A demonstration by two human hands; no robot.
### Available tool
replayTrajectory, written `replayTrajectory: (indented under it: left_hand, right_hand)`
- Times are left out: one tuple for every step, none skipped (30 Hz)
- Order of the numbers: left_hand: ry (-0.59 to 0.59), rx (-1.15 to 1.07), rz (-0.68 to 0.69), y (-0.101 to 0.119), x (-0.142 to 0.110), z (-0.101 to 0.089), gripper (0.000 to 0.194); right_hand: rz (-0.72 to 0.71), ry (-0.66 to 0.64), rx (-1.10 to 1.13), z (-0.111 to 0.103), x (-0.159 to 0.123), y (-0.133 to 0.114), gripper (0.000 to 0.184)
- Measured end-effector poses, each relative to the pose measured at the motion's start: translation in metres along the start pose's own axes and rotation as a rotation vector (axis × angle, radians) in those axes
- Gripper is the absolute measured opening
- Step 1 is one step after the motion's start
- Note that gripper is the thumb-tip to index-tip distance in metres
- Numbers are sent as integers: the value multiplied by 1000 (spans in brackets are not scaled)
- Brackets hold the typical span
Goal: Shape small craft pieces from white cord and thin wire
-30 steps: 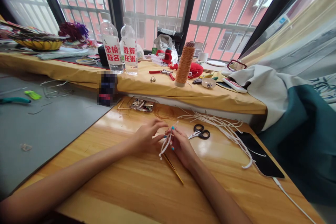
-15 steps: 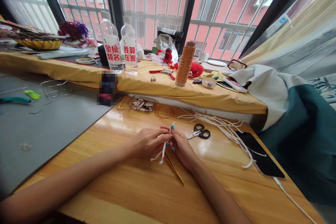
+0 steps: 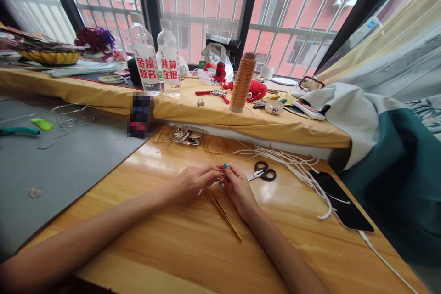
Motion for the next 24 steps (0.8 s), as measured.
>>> replayTrajectory:
  left_hand:
    - [12,-6,2,0,0,0,21]
    - [25,-10,2,1,0,0,21]
    - [37,-11,-1,1,0,0,21]
    - [50,-7,-10,1,0,1,21]
    - [62,0,-27,0,0,2,21]
    - [74,10,-54,-1,0,3,21]
    - [91,20,-91,-3,1,3,21]
    - [115,30,-135,-4,2,3,21]
    - [145,37,-182,-6,3,3,21]
    - [177,39,-225,-8,4,3,20]
    - [209,39,-263,-10,5,2,19]
    - [243,42,-289,-11,6,1,19]
    - [272,51,-303,-11,6,0,20]
    - [293,67,-306,-11,7,0,22]
    - [305,92,-296,-11,7,0,24]
    - [304,120,-273,-10,6,0,26]
    - [291,146,-242,-10,6,1,27]
    - [268,169,-209,-9,6,2,26]
    - [237,186,-180,-9,6,3,24]
    - [204,199,-160,-9,5,4,21]
    - [177,207,-148,-9,5,5,20]
    - [156,211,-145,-9,5,6,22]
    - [144,212,-145,-9,5,6,24]
    - [141,211,-144,-9,5,6,27]
  right_hand:
    - [-8,4,4,0,0,0,16]
    - [-16,14,12,-1,0,0,15]
    - [-25,34,24,-2,1,0,14]
    - [-34,60,40,-3,1,0,14]
    - [-43,90,58,-4,2,-1,13]
    - [-53,118,75,-6,3,-1,13]
    - [-64,141,90,-8,4,-2,13]
    - [-74,160,101,-9,4,-3,13]
    - [-82,174,109,-10,5,-3,13]
    - [-88,186,114,-11,5,-4,13]
    - [-92,196,116,-11,6,-5,13]
    - [-93,202,114,-11,5,-6,14]
    - [-91,204,109,-10,5,-6,14]
    - [-87,203,100,-10,5,-6,15]
    - [-82,199,88,-9,4,-6,15]
    - [-76,193,75,-8,4,-6,16]
    - [-70,185,61,-7,3,-6,16]
    - [-64,176,48,-6,2,-5,17]
    - [-58,167,36,-5,2,-5,18]
    - [-54,158,27,-5,1,-5,18]
    - [-47,151,22,-5,1,-5,19]
    - [-36,147,23,-5,1,-5,20]
    - [-22,145,31,-5,2,-6,21]
    - [-9,146,42,-6,2,-6,22]
Point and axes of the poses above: each hand's wrist, its own x-axis towards the middle knuckle, its own z-axis out of the palm, y = z × x, the point moved 1 cm from there along x, towards the middle knuckle, and after that the axes turned 2 degrees about -x, right-handed, at the moved point
